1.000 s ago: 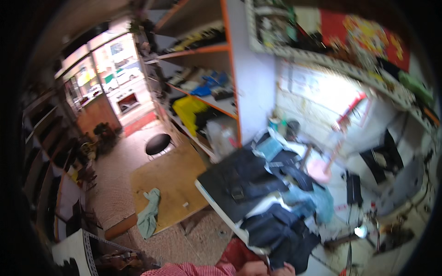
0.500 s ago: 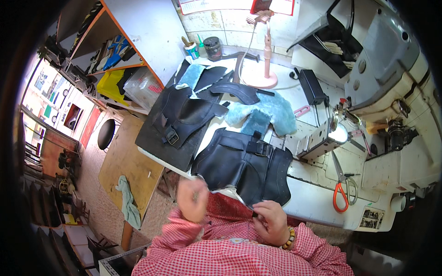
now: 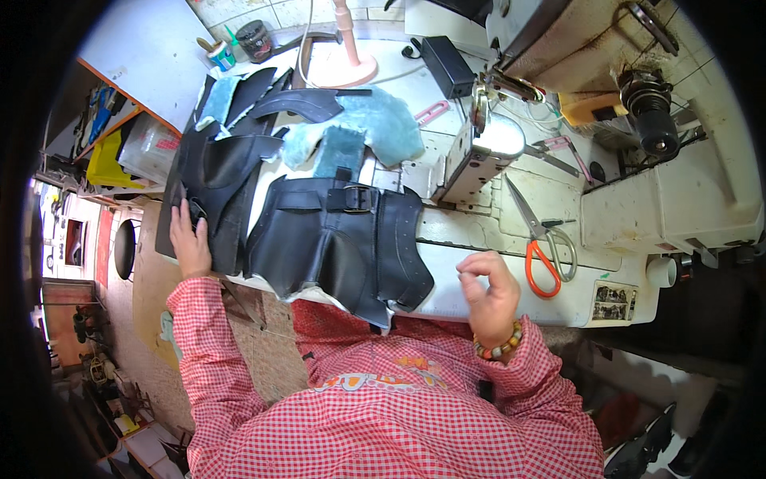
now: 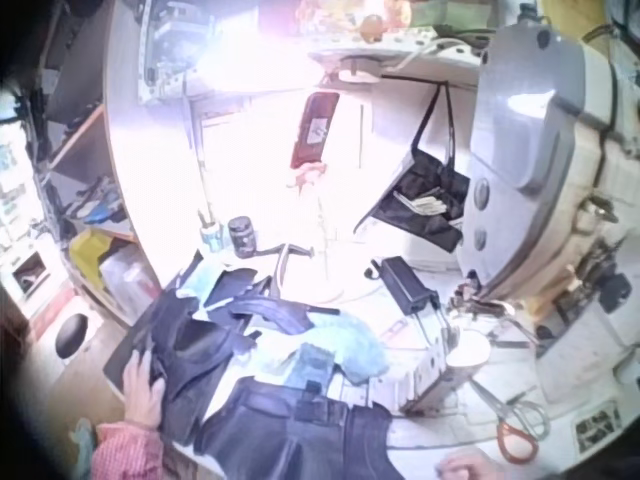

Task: The person aligns and fastens a zipper onto a black leather bag using pins, then trims excess material with scissors. They retrieve a plastic bag of paper templates from a shelf and compare a template to the bag. The person works at a bench with a sewing machine nearby.

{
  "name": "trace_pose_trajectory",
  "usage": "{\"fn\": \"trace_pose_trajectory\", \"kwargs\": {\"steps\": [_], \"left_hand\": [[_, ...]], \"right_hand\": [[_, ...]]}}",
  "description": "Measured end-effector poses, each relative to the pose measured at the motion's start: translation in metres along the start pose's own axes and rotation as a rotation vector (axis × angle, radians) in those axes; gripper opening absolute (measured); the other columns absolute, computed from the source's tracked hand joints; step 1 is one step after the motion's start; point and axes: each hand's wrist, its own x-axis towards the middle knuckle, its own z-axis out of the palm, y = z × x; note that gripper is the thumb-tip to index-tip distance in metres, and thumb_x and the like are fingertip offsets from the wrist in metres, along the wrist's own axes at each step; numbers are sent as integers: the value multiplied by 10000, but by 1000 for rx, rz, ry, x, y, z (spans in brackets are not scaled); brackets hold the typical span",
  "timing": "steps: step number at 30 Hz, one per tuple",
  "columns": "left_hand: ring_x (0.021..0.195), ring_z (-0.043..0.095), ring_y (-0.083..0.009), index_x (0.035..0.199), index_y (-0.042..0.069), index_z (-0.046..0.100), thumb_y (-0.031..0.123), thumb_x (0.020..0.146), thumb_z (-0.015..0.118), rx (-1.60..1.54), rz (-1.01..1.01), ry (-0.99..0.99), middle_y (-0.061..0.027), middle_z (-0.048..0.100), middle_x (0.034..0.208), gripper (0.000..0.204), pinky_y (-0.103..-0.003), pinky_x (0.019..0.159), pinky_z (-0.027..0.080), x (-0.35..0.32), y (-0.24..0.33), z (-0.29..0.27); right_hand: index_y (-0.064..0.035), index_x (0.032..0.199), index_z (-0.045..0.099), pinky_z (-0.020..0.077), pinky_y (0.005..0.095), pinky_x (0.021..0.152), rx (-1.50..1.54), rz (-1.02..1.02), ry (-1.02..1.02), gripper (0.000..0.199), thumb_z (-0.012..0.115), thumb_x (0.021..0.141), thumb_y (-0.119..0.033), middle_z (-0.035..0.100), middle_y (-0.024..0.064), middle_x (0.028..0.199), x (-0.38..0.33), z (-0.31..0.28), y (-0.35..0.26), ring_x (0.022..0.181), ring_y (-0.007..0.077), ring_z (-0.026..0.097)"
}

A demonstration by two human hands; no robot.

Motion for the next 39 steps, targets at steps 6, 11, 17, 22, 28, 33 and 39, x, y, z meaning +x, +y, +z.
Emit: {"fn": "trace_pose_trajectory", "kwargs": {"steps": [6,11,17,22,28,33,39], "left_hand": [[1373,367,-357,1489,118,384,334,988,499,6,-111,-3,-193,385,1503,558,-436,1142,269,1,-11,10],[1371,379,-343,1481,96,389,352,986,503,-14,-122,4,-188,422,1481,569,-428,1144,267,1,-8,8],[1359,400,-334,1460,76,416,357,979,513,-15,-160,-15,-168,457,1459,565,-423,1137,282,1,-8,8],[1349,413,-333,1441,62,434,358,972,531,-35,-133,-4,-167,474,1444,563,-419,1131,295,2,-11,8],[1354,408,-333,1439,69,439,381,975,522,0,-180,-17,-166,464,1454,566,-424,1135,288,1,-9,8],[1352,410,-331,1432,86,454,396,972,524,-29,-147,-7,-162,469,1452,559,-423,1135,286,0,-10,8],[1351,413,-327,1427,92,460,420,970,525,-5,-189,8,-155,470,1454,567,-423,1133,287,0,-8,10]], "right_hand": [[-21,649,487,302,251,493,407,470,84,338,507,966,-139,533,53,602,-9,1,26,516,91,403],[-12,622,470,291,249,487,436,349,71,370,523,960,-154,505,65,571,-10,-5,5,513,91,399],[-4,615,443,335,247,490,208,273,-21,345,549,922,-121,494,41,585,-12,-1,0,525,92,433],[1,633,469,348,264,485,206,271,-39,272,547,891,-42,488,48,579,-21,3,-12,520,114,451],[26,661,505,374,267,496,62,155,-50,218,588,859,-14,534,74,616,-20,15,-3,522,145,483],[33,663,526,379,272,495,159,209,-62,179,585,830,6,550,78,613,-30,10,-5,522,142,492],[22,653,520,391,276,496,155,-23,-36,204,572,849,4,572,103,633,-21,16,-6,530,160,502]]}}
